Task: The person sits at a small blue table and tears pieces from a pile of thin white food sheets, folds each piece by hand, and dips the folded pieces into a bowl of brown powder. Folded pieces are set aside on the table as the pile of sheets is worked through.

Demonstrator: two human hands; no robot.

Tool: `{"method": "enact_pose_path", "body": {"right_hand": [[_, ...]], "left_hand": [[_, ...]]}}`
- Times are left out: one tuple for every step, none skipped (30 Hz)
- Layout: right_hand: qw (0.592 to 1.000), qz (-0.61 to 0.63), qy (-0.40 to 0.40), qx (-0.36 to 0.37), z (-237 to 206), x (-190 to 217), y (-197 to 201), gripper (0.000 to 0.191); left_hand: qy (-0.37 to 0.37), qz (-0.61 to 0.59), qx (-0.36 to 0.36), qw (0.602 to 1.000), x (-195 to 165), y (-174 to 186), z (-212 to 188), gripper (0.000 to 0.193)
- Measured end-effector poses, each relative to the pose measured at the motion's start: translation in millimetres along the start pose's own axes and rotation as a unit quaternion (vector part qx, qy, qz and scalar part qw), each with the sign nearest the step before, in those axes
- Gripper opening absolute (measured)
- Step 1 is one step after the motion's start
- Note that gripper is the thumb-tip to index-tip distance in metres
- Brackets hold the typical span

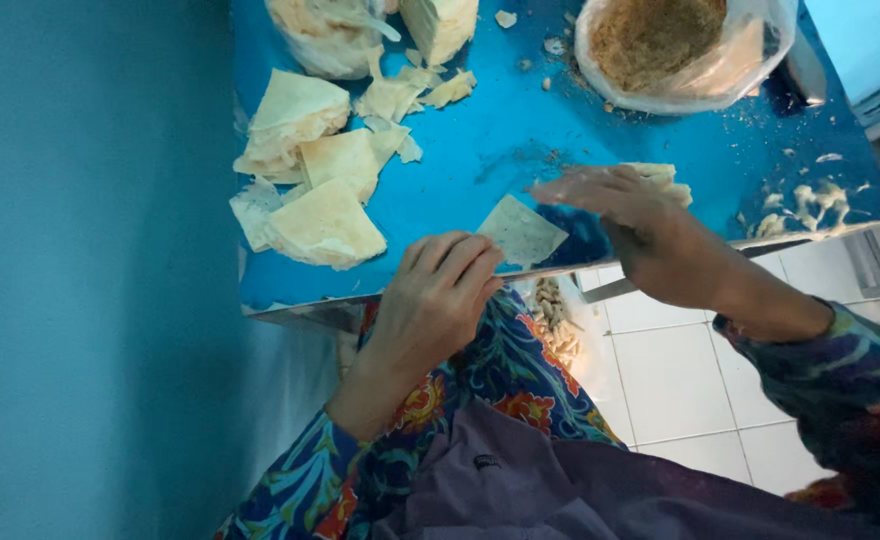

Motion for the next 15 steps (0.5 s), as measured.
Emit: {"method": "enact_pose_path", "body": {"right_hand": [[0.999,0.045,0.001,-0.001,1,-1,-1,0.07],[0.999,0.03,-0.011,0.001,1,-3,-2,0.073],[1.0,0.014,-0.024,0.003,2,-4,-3,0.076],[0.999,-0.001,-0.036,0.005,3,-5,-5,0.079],[0.999,-0.04,-0.028,0.006,3,-3,-6,0.077],[0.997,-0.077,-0.02,0.008,4,-1,-9,0.076],[0.993,-0.114,-0.013,0.01,5,1,-11,0.075],[0.983,-0.18,0.02,0.002,5,6,-13,0.075],[0.968,-0.245,0.054,-0.006,5,12,-15,0.075],[0.947,-0.308,0.087,-0.014,5,16,-16,0.075],[0.94,-0.329,0.087,-0.029,5,18,-15,0.069],[0.931,-0.35,0.087,-0.045,5,19,-12,0.063],[0.922,-0.372,0.088,-0.06,4,20,-9,0.058],[0.965,-0.248,0.057,-0.056,4,17,-5,0.058],[0.991,-0.12,0.025,-0.05,5,12,-1,0.06]], "left_hand": [[0.0,0.001,0.0,1.0,0,0,0,0.031],[0.0,0.002,0.001,1.0,0,0,-1,0.031],[0.0,0.003,0.002,1.0,-1,-1,-1,0.031],[0.0,0.005,0.002,1.0,0,-1,-1,0.031],[-0.001,0.007,0.001,1.0,0,-2,-1,0.032],[0.0,0.009,0.001,1.0,0,-3,-1,0.032],[-0.003,0.012,0.0,1.0,-1,-3,-2,0.032],[-0.007,0.014,-0.001,1.0,0,-3,-2,0.032],[-0.01,0.017,-0.003,1.0,0,-4,-3,0.032],[-0.007,0.018,-0.001,1.0,0,-4,-3,0.033],[-0.005,0.019,0.001,1.0,0,-4,-4,0.034],[-0.003,0.021,0.002,1.0,0,-3,-4,0.035],[-0.009,0.024,0.005,1.0,0,-3,-4,0.036],[-0.015,0.028,0.01,0.999,0,-3,-5,0.037],[-0.021,0.031,0.014,0.999,0,-3,-5,0.038]]}}
Point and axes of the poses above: each hand's wrist, its own z-axis towards the middle knuckle, its own y-axis out of the back of the hand, x = y × z, the point moved 4 cm from there along z, towards the middle knuckle, and after that the axes turned 3 degrees about z, right-handed, at the moved point
